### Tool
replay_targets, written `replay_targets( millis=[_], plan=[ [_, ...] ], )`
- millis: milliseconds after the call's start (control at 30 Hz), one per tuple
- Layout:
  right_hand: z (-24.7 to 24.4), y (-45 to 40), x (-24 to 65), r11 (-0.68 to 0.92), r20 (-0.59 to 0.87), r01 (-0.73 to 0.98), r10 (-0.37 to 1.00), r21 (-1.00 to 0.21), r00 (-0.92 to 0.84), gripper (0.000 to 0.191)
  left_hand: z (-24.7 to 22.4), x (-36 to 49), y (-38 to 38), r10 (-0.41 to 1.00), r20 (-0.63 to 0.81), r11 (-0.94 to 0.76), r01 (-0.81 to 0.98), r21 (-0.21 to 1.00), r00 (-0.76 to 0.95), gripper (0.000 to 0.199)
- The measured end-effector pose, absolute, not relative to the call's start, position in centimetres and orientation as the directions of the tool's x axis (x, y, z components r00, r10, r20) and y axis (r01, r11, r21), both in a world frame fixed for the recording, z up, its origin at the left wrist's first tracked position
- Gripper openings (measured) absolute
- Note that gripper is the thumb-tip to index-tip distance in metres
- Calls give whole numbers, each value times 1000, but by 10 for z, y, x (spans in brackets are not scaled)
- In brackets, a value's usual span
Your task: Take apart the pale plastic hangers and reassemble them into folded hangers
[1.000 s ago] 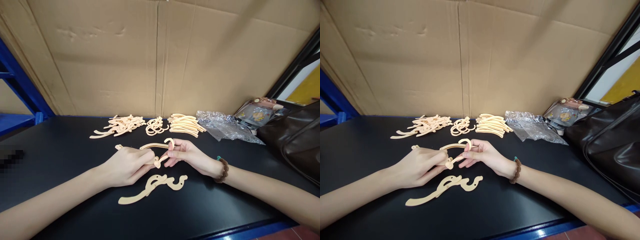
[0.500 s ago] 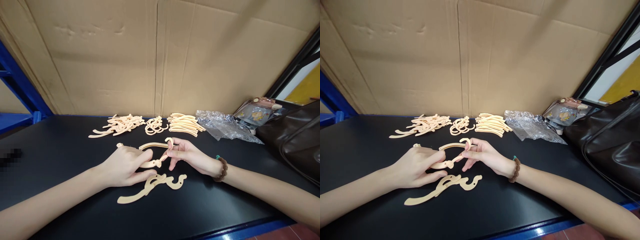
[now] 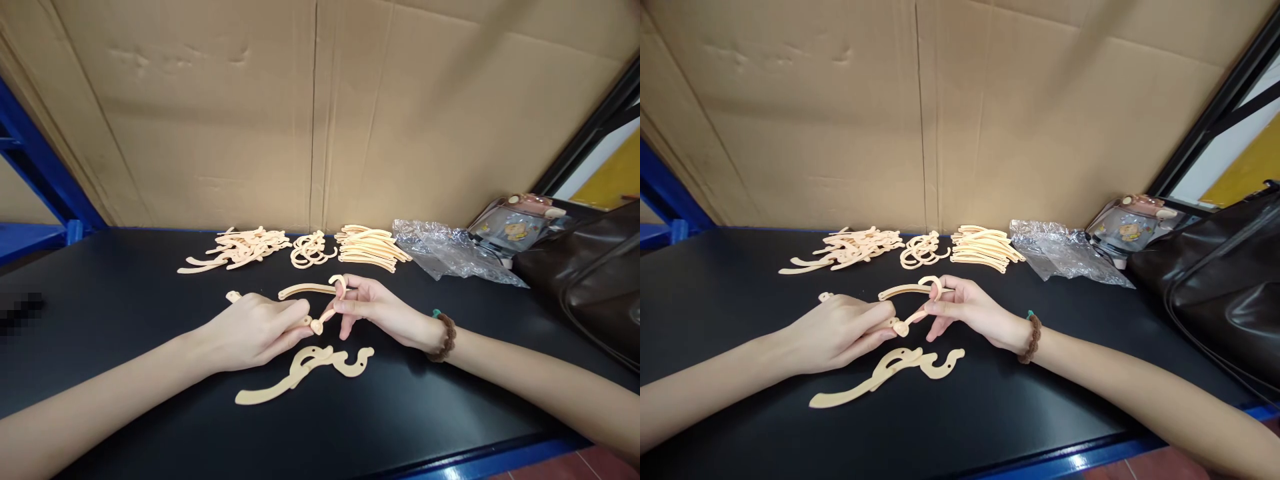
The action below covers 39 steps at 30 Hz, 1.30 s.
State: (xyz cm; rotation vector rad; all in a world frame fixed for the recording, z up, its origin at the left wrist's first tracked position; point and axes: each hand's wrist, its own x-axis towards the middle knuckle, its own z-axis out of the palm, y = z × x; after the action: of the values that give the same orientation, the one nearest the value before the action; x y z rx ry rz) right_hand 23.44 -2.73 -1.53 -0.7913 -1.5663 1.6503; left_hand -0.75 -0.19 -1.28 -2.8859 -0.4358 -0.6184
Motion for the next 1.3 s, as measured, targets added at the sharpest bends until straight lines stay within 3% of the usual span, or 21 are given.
replay_targets(
  millis=[200, 467, 833, 1067, 1300],
  plan=[
    [-17, -25, 235, -7, 24, -53, 833, -999, -553, 21, -15, -6, -3, 281, 390, -946, 321, -41, 877, 14],
    [-17, -25, 234, -2, 15, -29, 832, -1000, -554, 23, -13, -1, -9, 365, 465, -923, 380, 66, 806, 34],
    [-16, -25, 235, -29, -7, -31, 830, -999, -558, 27, -14, 0, -9, 309, 466, -947, 315, 66, 829, 29],
    [-16, -27, 233, 6, 22, -30, 830, -1000, -557, 23, -16, 5, -11, 289, 553, -948, 314, 52, 782, 30],
    [-16, -27, 232, -4, 16, -34, 821, -999, -571, 26, -15, 4, -11, 273, 517, -958, 278, 70, 811, 28]
  ],
)
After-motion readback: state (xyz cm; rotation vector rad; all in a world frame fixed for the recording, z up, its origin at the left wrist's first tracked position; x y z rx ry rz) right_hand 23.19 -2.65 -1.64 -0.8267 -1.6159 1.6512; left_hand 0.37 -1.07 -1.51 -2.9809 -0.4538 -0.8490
